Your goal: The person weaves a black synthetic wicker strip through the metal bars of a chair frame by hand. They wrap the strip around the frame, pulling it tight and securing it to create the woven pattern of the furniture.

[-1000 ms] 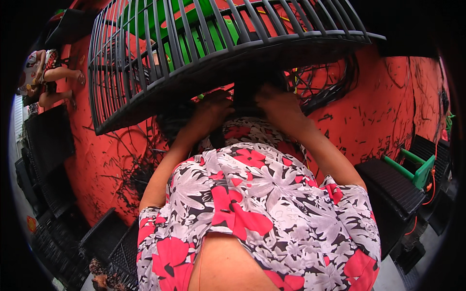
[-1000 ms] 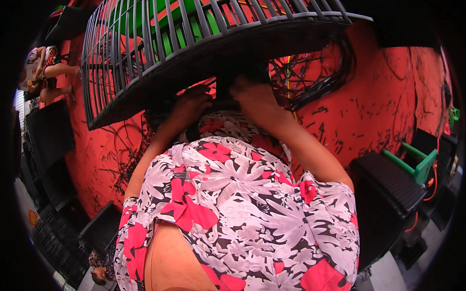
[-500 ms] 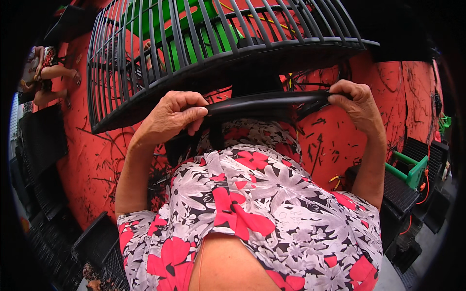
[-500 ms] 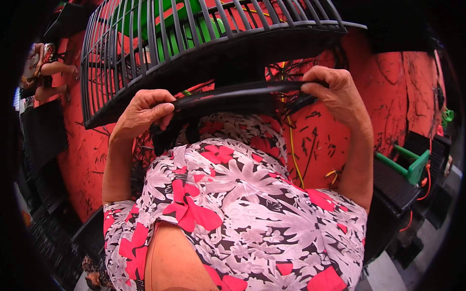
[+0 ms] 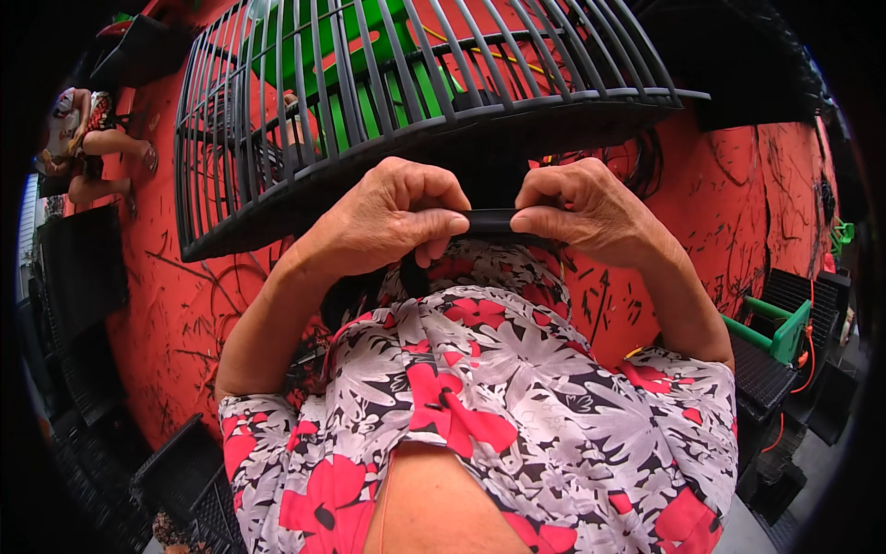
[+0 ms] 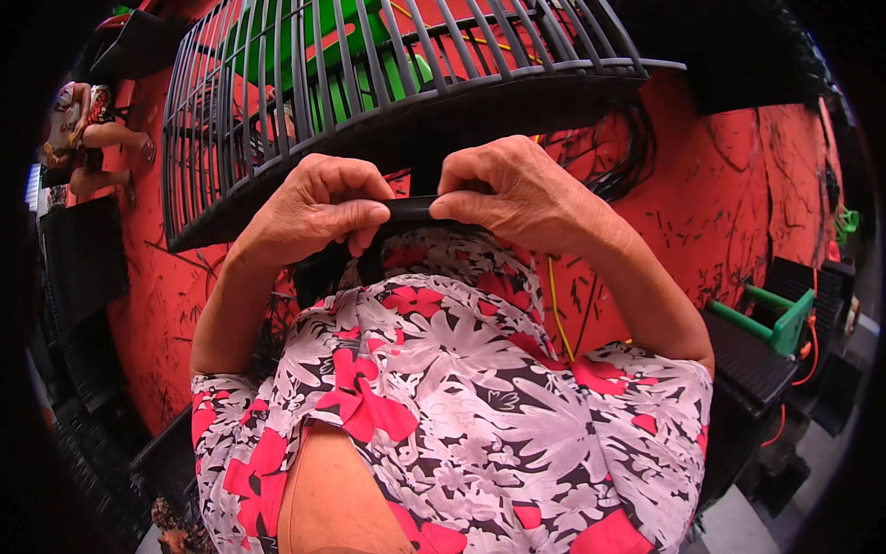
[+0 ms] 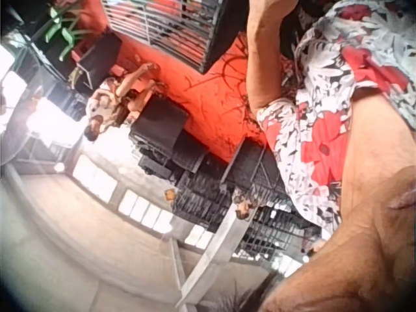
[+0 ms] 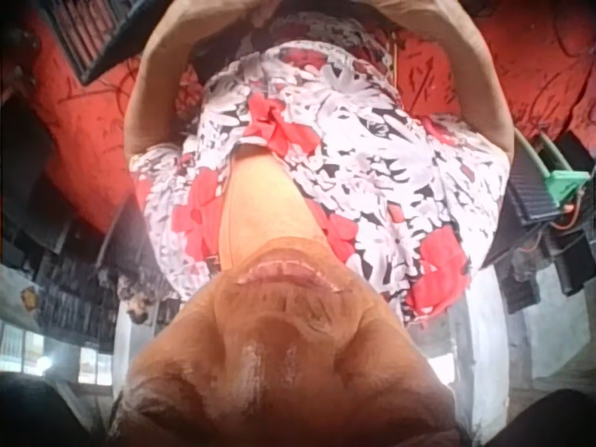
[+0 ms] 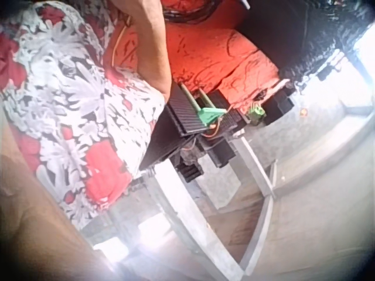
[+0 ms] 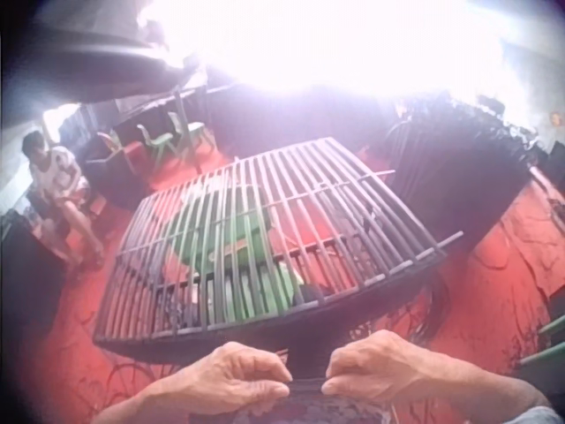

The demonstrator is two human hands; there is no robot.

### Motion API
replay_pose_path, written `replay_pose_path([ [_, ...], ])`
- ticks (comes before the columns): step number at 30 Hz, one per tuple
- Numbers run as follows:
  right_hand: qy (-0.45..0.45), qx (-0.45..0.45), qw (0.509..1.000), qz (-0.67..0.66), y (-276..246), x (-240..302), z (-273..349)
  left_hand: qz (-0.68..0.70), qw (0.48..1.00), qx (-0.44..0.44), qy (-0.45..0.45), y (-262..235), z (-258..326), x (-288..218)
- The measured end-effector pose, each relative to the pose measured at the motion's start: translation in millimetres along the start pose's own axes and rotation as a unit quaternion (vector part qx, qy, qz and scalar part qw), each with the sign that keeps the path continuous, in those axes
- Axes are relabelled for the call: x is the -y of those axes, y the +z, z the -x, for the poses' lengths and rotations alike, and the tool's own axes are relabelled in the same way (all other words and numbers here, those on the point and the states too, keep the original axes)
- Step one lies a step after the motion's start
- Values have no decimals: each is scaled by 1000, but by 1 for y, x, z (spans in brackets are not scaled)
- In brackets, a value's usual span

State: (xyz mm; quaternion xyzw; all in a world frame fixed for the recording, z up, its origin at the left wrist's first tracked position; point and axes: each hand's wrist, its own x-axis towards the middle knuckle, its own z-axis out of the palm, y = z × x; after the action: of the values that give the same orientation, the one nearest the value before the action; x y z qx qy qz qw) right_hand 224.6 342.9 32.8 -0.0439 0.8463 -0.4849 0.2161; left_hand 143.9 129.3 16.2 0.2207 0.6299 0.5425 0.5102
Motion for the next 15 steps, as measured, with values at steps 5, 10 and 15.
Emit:
replay_pose_path([
  [5,24,-52,990,-130,-8,-35,9,-25,999,-36,-25,-15,9,20],
  [10,98,-11,981,-168,-10,-48,11,17,997,-36,-59,-25,21,31],
  [15,-47,-18,999,2,6,-49,-5,21,998,-29,-52,-17,16,24],
])
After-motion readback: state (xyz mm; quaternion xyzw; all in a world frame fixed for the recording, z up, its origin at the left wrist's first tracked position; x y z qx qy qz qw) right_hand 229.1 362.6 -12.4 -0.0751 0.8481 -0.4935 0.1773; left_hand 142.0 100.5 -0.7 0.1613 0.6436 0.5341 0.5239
